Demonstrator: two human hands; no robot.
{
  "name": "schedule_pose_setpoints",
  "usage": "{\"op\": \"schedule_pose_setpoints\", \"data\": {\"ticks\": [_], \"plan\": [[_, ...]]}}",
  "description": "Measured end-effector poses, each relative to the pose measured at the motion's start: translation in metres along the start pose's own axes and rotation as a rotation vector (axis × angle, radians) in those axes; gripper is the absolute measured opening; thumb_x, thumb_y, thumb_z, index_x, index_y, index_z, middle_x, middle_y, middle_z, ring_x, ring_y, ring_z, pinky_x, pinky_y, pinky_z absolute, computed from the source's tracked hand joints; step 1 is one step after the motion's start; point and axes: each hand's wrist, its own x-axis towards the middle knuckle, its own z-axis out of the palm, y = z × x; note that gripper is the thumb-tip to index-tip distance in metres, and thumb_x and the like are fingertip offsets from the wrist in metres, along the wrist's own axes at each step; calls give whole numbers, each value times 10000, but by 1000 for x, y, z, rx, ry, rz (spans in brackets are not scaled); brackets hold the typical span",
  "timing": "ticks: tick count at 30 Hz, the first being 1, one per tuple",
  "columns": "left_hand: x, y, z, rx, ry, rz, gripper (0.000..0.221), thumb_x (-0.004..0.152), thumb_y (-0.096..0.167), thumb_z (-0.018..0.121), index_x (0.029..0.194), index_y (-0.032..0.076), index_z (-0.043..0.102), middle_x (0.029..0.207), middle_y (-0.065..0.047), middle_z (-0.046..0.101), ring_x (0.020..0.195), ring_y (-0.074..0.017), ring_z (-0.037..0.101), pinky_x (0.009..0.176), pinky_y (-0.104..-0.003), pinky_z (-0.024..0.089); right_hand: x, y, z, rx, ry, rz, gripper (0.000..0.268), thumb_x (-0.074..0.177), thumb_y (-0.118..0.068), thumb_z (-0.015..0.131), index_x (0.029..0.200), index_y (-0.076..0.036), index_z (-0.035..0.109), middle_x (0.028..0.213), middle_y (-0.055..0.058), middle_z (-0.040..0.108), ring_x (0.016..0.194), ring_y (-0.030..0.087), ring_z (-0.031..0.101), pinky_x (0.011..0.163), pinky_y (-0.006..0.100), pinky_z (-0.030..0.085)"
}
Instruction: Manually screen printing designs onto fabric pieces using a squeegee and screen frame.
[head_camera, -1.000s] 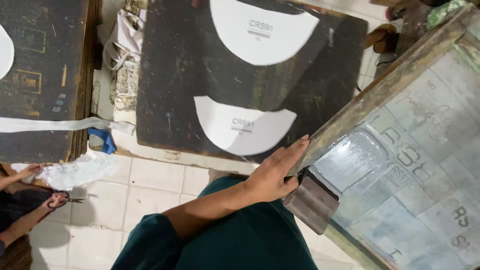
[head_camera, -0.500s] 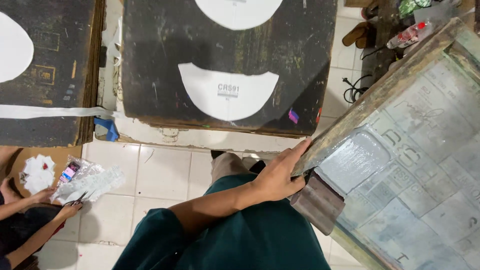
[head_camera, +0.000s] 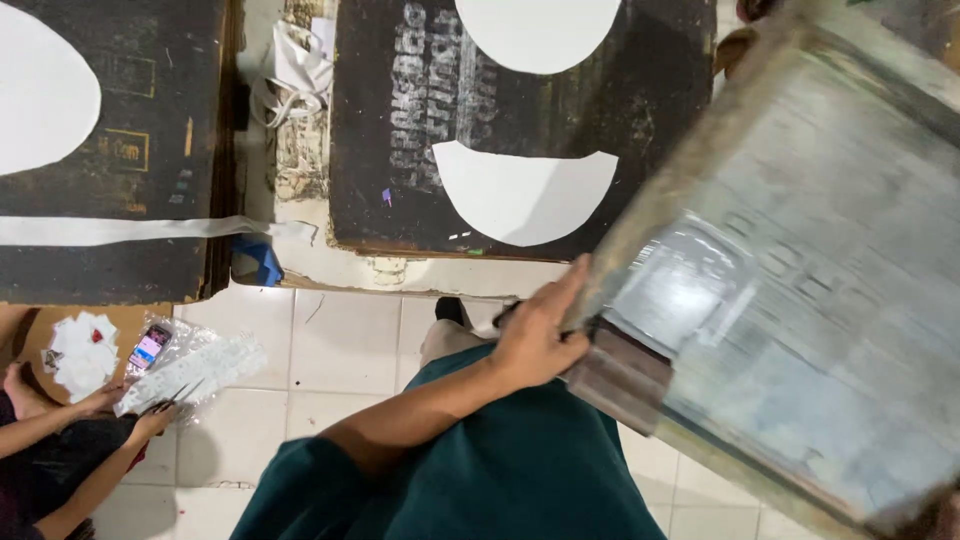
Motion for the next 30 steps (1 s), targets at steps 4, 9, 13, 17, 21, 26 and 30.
{"op": "schedule_pose_setpoints", "data": {"ticks": [4, 9, 13, 17, 21, 26, 30], "plan": [[-7, -39, -39, -26, 67, 60, 882, 820, -54, 628, 1610, 1, 237, 1567, -282, 467, 1406, -402, 550, 1168, -400, 497, -18, -89, 61, -32, -9, 2, 680, 1226, -821, 733, 1320, -197, 481, 1267, 80, 692, 887, 301, 723, 383, 523, 504], [-6, -51, -75, -33, 204, -185, 803, 876, -61, 611, 1602, 59, 290, 1663, -281, 273, 1567, -446, 222, 1231, -415, 372, -45, -244, 157, -105, -246, -492, 391, 1163, -320, 672, 1276, 49, 738, 1075, 56, 659, 1013, 149, 571, 752, 417, 494], [-4, -86, -82, 228, 233, -188, 839, 861, 148, 636, 1608, 24, 277, 1680, -300, 229, 1606, -410, 128, 1315, -549, 17, -35, -279, 219, 57, -364, -373, 213, 1123, -299, 691, 1157, -90, 713, 1082, -52, 656, 1000, 49, 563, 819, 272, 501], [0, -88, -82, 259, 249, -410, 874, 840, 230, 576, 1644, 163, 241, 1727, -214, 144, 1592, -487, 41, 1229, -626, 228, -14, -277, 251, -42, -339, -247, 313, 1113, -351, 769, 967, -118, 621, 862, -91, 479, 821, 56, 413, 662, 317, 376], [-5, -103, -75, 328, 263, -412, 913, 787, 98, 622, 1632, 131, 279, 1697, -257, 199, 1591, -438, 108, 1296, -548, 142, -4, -270, 263, -7, -360, -229, 408, 1112, -327, 787, 875, -138, 514, 860, -91, 447, 846, 55, 416, 677, 293, 389], [0, -92, -78, 352, 242, -422, 872, 816, 191, 598, 1617, 60, 280, 1673, -301, 223, 1583, -448, 143, 1292, -556, 141, -4, -269, 264, 19, -397, -307, 232, 1108, -297, 765, 1065, -81, 691, 968, -105, 558, 916, 44, 488, 712, 289, 420], [-5, -91, -75, 346, 250, -330, 827, 859, 114, 632, 1598, -13, 284, 1635, -354, 270, 1578, -445, 195, 1307, -557, 148, -18, -275, 255, 0, -361, -198, 613, 1118, -253, 760, 736, -161, 289, 741, -81, 219, 725, 88, 223, 613, 314, 173]]}}
